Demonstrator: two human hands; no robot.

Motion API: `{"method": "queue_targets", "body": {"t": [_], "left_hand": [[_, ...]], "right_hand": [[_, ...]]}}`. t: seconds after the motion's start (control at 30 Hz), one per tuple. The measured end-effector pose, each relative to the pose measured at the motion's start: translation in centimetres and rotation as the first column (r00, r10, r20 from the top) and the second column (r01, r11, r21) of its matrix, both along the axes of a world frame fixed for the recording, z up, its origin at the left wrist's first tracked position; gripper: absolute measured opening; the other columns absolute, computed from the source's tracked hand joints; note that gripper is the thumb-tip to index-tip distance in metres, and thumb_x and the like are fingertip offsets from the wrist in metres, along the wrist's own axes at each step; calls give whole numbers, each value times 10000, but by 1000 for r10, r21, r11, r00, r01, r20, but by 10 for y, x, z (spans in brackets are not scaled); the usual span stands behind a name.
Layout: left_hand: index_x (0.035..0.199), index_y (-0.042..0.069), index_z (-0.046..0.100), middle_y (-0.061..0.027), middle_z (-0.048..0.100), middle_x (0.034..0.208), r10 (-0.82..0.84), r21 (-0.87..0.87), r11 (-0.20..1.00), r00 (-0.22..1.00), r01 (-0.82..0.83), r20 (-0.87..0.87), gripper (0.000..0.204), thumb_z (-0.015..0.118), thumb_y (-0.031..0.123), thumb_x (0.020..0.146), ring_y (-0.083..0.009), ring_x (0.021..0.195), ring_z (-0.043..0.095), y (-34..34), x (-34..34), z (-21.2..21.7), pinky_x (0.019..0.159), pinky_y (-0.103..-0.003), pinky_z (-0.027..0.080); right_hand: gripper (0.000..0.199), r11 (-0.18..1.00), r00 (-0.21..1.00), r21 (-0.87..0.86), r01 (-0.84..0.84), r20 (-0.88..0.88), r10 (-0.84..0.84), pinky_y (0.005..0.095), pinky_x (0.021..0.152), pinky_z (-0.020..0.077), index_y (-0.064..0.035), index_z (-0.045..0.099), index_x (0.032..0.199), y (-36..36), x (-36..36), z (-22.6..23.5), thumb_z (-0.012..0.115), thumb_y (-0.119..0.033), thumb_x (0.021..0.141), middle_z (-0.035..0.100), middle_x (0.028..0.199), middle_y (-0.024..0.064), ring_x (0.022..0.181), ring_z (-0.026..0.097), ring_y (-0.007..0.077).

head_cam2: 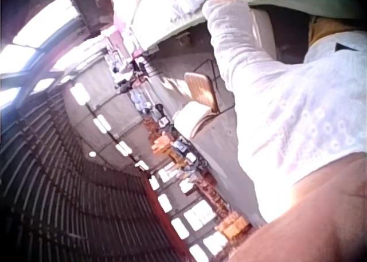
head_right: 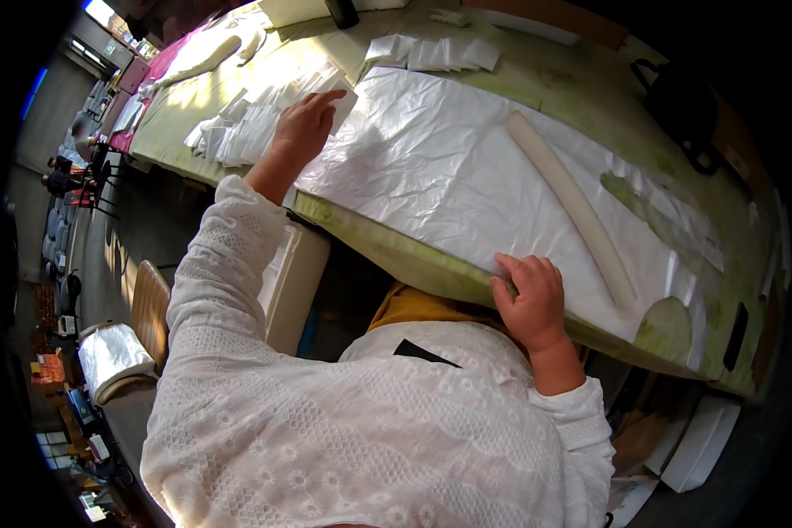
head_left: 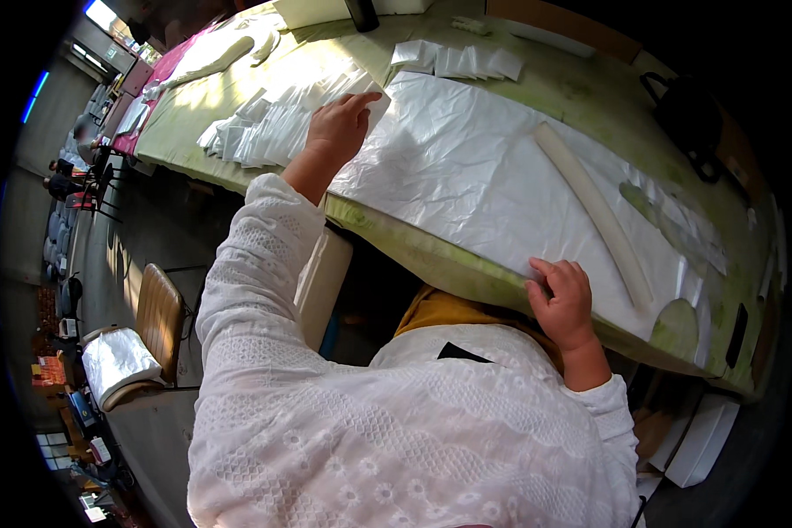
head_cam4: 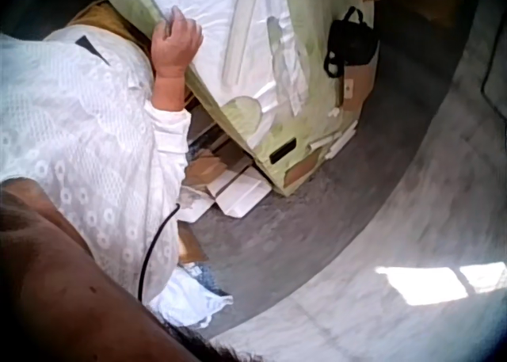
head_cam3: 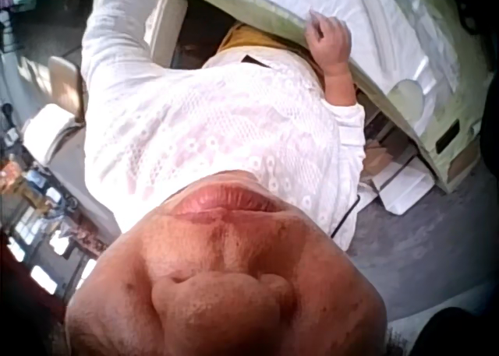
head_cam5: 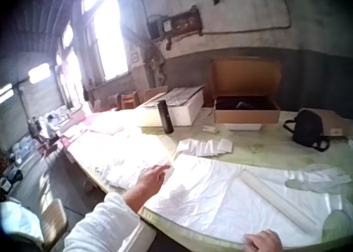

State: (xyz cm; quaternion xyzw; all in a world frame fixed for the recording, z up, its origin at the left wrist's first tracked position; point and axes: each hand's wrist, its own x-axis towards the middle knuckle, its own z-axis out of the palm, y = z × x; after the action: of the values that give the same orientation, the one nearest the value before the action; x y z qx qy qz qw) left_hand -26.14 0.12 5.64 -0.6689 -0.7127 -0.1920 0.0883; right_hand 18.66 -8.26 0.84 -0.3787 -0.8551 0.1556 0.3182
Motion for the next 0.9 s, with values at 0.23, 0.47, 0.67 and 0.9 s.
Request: {"method": "queue_targets", "body": {"t": [0.23,0.47,0.67,0.9], "left_hand": [[1182,284,736,-38,486,1530,356,-51,923,895,-382,-268,290,566,332,953,-273,1388,445,52,-35,-23,1123,-479,297],[1577,329,352,4,210,1699,221,-304,891,908,-337,-357,566,411,497,1040,-288,1571,132,38,-35,-18,1238,-592,5],[1604,376,278,6,68,1728,274,-164,917,874,-363,-401,618,401,564,1028,-306,1588,7,45,-27,-20,1212,-657,-33],[1563,354,384,-5,291,1668,-4,-175,983,951,-53,-308,556,509,471,1034,-296,1572,141,54,38,-16,1222,-637,63]], "right_hand": [[264,998,999,-47,38,-3,-39,399,796,466,-104,724,1048,-4,1,6,730,-98,785,657,880,48,832,596,272],[266,973,960,-218,73,-248,-127,376,780,496,-77,712,1081,-14,18,9,705,-2,826,653,887,70,845,595,259],[270,973,940,25,231,-265,-216,377,812,501,-56,699,1089,-17,66,22,681,38,837,655,944,86,887,597,279],[379,758,791,297,581,11,-611,459,955,473,-96,670,1177,2,145,12,725,-136,804,657,1087,107,1037,586,336]]}}
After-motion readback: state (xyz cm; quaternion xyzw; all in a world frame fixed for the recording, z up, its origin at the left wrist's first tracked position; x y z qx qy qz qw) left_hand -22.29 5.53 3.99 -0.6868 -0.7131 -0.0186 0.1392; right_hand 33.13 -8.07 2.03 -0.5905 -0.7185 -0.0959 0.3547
